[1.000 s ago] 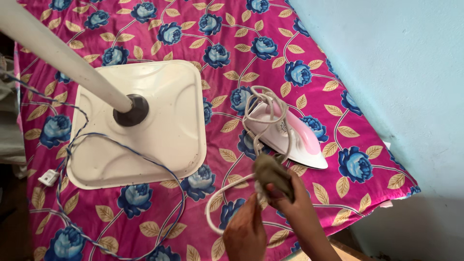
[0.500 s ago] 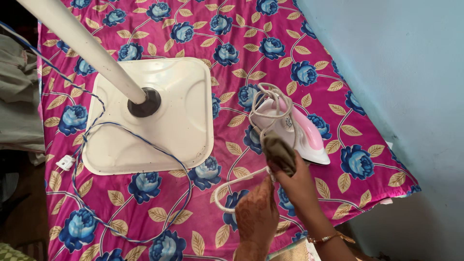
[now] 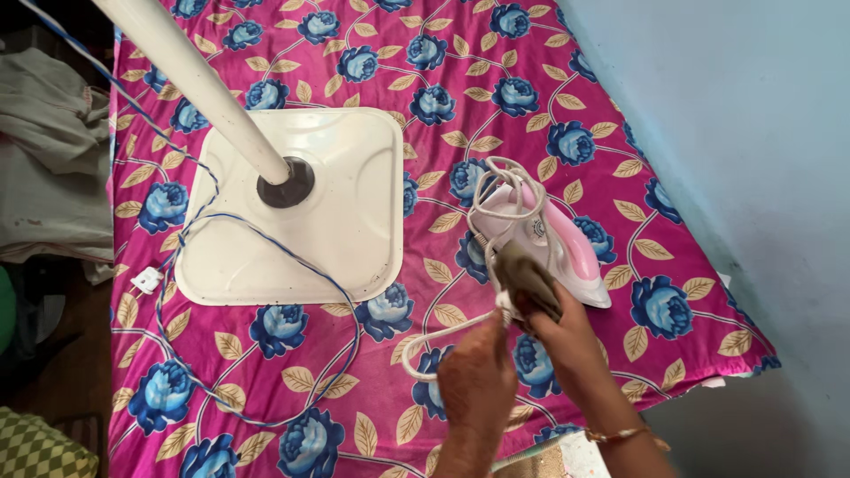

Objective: The person wipes the exterior and soleplate of an iron with a cloth and then wraps the power cord around the handle of the iron.

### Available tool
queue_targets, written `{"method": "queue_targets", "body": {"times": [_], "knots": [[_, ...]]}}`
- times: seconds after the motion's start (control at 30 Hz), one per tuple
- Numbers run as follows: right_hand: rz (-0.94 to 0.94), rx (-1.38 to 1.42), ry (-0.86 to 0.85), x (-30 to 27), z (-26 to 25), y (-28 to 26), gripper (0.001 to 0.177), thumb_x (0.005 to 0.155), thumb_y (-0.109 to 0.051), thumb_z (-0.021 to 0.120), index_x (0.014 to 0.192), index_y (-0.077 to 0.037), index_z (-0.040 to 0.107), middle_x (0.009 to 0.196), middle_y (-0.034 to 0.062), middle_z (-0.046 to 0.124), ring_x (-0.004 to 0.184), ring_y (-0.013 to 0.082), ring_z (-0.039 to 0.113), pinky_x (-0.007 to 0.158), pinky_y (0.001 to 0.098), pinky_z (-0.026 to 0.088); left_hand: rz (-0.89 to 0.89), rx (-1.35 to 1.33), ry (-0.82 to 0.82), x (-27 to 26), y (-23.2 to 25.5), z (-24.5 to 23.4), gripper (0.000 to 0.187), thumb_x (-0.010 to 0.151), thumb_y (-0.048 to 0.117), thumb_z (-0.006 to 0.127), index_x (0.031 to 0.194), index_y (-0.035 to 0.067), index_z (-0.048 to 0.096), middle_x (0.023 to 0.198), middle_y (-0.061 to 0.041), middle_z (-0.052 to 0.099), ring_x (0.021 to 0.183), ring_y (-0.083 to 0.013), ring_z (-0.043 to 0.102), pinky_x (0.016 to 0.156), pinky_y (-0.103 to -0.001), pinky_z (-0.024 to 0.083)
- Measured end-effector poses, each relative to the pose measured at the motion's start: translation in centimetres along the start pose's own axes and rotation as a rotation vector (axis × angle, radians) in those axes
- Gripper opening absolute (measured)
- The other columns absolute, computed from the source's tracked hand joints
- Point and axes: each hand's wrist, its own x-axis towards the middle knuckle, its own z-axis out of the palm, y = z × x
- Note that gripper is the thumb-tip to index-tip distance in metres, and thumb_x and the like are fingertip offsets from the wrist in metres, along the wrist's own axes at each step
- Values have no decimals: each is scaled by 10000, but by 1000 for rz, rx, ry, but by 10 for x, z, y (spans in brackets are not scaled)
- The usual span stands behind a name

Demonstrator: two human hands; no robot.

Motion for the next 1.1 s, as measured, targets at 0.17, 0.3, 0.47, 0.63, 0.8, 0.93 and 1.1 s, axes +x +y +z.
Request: {"method": "queue_targets", "body": {"times": [0.17, 0.3, 0.47, 0.63, 0.8, 0.93, 1.1], "knots": [[-61, 2, 40, 3, -12, 5, 409, 904, -55, 559, 1297, -1, 659, 1103, 65, 718, 941, 129, 669, 820, 300, 567, 23, -82, -66, 2, -1, -4, 316, 970, 187, 618, 1267, 128, 711, 913, -117, 754, 790, -295, 737, 696, -436, 569], [-82, -101, 187, 7, 2, 10, 328, 959, -80, 601, 1267, 10, 669, 1061, 71, 718, 894, 132, 667, 774, 308, 560, 135, -50, -13, -6, -4, 3, 335, 964, 179, 633, 1275, 75, 704, 876, -135, 753, 784, -325, 728, 695, -461, 556], [-96, -71, 178, -2, 11, 5, 318, 937, -78, 594, 1242, -11, 657, 1064, 32, 715, 894, 94, 671, 775, 271, 557, 93, -49, -46, -5, -11, -3, 331, 968, 181, 616, 1270, 71, 693, 926, -145, 752, 801, -320, 734, 714, -454, 568], [-158, -226, 113, -3, 14, -4, 298, 929, -78, 604, 1212, -12, 672, 989, 25, 711, 835, 78, 626, 722, 256, 516, 52, -76, -10, 7, -13, -12, 294, 974, 197, 615, 1226, 89, 722, 928, -140, 761, 823, -329, 730, 726, -464, 555], [-198, -211, 268, 12, 23, 0, 225, 970, -94, 639, 1139, 42, 701, 939, 48, 708, 790, 92, 614, 682, 275, 517, 237, -29, 40, 5, -11, -3, 294, 976, 151, 589, 1219, 31, 702, 925, -148, 755, 824, -325, 729, 752, -471, 536], [-136, -75, 230, 7, 27, -5, 247, 956, -84, 645, 1167, 43, 672, 1012, 59, 713, 854, 107, 661, 751, 290, 553, 148, -56, 12, 6, -8, -13, 301, 980, 151, 582, 1230, 21, 688, 932, -163, 748, 815, -326, 726, 731, -463, 540], [-224, -64, 98, -7, 30, -6, 363, 913, -48, 599, 1272, -8, 627, 1129, 51, 710, 964, 90, 687, 871, 264, 567, 123, -66, 22, 14, -7, -20, 283, 989, 129, 598, 1237, 25, 688, 842, -163, 734, 762, -333, 705, 714, -480, 520]]}}
